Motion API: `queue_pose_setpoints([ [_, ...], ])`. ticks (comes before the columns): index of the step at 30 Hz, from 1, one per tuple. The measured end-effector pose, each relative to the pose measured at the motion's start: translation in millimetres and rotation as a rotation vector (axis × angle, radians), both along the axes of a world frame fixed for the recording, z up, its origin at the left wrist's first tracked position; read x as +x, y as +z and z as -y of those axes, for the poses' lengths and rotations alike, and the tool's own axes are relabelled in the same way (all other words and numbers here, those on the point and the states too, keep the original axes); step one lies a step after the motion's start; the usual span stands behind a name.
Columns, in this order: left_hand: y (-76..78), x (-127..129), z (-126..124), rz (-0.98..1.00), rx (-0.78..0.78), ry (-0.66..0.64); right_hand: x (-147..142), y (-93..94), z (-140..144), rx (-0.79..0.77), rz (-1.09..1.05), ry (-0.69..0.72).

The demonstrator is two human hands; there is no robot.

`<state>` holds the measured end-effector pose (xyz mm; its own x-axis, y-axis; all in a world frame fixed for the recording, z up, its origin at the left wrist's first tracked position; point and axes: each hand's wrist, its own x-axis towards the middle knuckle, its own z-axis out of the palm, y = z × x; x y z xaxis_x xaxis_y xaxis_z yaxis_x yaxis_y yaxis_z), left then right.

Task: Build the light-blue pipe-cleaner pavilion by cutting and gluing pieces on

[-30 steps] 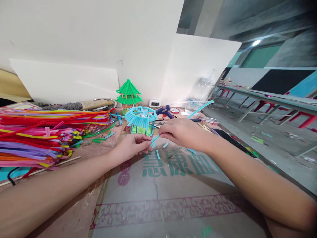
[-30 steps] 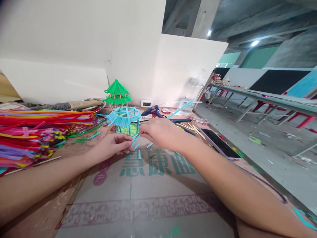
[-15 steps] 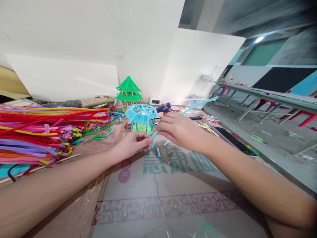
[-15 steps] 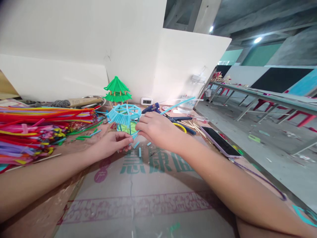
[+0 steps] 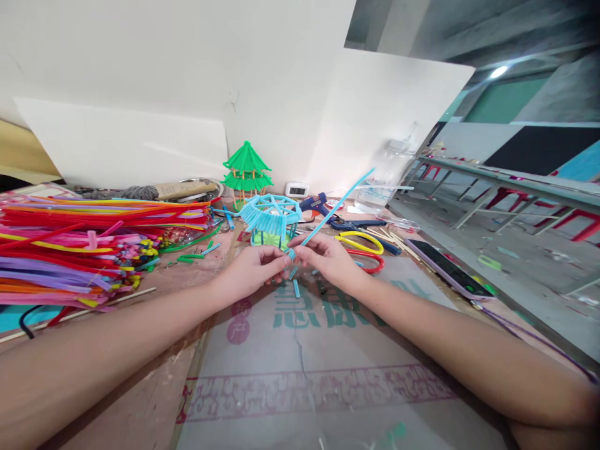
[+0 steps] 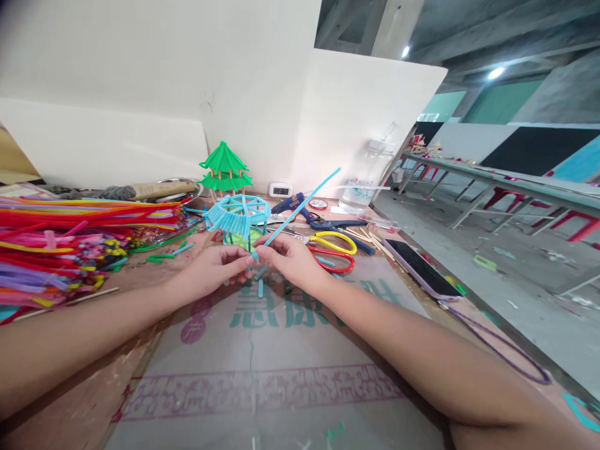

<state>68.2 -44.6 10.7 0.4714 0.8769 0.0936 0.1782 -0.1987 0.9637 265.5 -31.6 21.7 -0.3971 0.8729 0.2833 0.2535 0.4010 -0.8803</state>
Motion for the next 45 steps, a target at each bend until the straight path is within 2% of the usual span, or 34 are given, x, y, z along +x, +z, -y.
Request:
queue_pose_setpoints([
  [5, 4.0, 0.6, 0.6, -0.037, 0.000, 0.008, -7.7, 1.8, 5.6, -0.013, -0.082, -0.077],
  [9, 4.5, 1.2, -0.9, -0.039, -0.007, 0.000, -5.8, 0.8, 4.3, 0.037, -0.126, -0.112],
  [23, 4.7, 1.4, -2.0, -0.039, -0.023, 0.003, -7.4, -0.4, 6.1, 0.045, -0.057, -0.138],
  [29, 1.6, -0.2, -3.3, -0.063, -0.025, -0.007, -8.0, 0.2, 7.6, 0.032, -0.051, -0.124],
  [38, -0.1, 0.0, -3.5, -0.030, -0.039, -0.002, -7.1, 5.5, 9.2, 0.104, 0.001, -0.041],
  [45, 1.2, 0.8, -2.5, -0.016, -0.039, -0.009, -9.0, -1.0, 6.6, 0.098, -0.002, -0.040],
])
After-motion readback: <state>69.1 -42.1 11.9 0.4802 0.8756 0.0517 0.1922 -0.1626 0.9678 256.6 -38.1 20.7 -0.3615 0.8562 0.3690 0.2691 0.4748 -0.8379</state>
